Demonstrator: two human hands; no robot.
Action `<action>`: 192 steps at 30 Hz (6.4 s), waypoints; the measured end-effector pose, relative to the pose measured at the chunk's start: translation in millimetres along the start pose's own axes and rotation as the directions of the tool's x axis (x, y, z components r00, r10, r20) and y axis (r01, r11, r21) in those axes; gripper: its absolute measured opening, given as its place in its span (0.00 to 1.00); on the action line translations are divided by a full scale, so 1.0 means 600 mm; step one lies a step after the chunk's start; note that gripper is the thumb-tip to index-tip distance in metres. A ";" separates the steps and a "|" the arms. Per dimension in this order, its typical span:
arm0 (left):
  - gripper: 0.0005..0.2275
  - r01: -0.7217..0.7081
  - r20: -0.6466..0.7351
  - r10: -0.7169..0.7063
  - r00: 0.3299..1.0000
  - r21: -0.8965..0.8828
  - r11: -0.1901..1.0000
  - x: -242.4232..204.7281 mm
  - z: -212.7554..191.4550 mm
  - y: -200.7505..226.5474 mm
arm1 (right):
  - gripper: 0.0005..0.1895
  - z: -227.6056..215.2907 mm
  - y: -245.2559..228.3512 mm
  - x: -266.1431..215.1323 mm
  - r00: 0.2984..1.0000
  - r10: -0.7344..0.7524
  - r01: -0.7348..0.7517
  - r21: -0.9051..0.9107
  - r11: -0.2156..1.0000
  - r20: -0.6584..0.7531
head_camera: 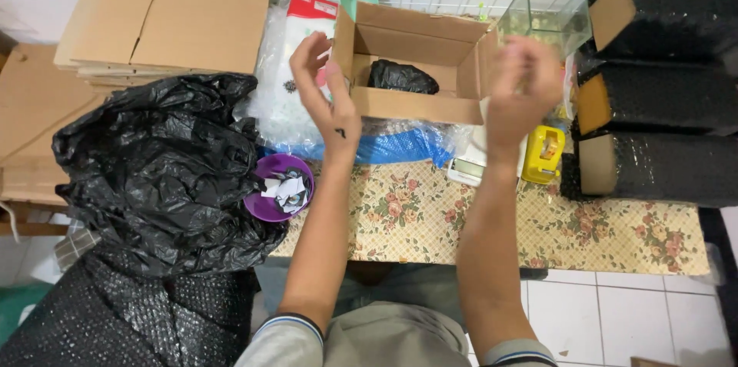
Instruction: Assembling a small cardboard box by folding flaps and placing a black object inside.
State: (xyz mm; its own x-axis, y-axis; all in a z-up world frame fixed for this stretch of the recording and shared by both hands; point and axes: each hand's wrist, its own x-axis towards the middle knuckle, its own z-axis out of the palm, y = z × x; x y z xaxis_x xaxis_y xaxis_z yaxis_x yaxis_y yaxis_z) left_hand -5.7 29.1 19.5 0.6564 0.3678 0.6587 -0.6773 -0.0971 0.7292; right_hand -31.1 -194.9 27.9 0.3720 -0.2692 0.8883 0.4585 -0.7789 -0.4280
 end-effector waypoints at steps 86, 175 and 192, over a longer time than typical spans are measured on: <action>0.13 -0.291 0.854 0.172 0.491 -0.026 0.956 -0.279 0.268 -0.007 | 0.06 -0.273 0.067 -0.184 0.823 0.567 -0.510 -0.388 0.767 0.039; 0.10 0.109 0.861 0.105 0.498 -0.182 0.977 -0.212 0.230 0.046 | 0.10 -0.238 0.042 -0.203 0.791 0.597 -0.581 0.466 0.667 0.132; 0.21 0.167 0.648 -0.107 0.754 -0.032 0.985 -0.040 -0.021 0.100 | 0.17 -0.007 -0.088 -0.076 0.860 0.149 -0.420 0.512 0.749 0.488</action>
State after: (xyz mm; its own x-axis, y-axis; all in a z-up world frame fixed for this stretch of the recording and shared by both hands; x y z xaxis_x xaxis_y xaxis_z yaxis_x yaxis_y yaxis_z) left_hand -66.2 26.2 45.1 0.7823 -0.3122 0.5390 -0.5685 -0.0042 0.8227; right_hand -75.5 -143.7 10.8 0.7820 -0.0712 0.6192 0.6004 -0.1806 -0.7791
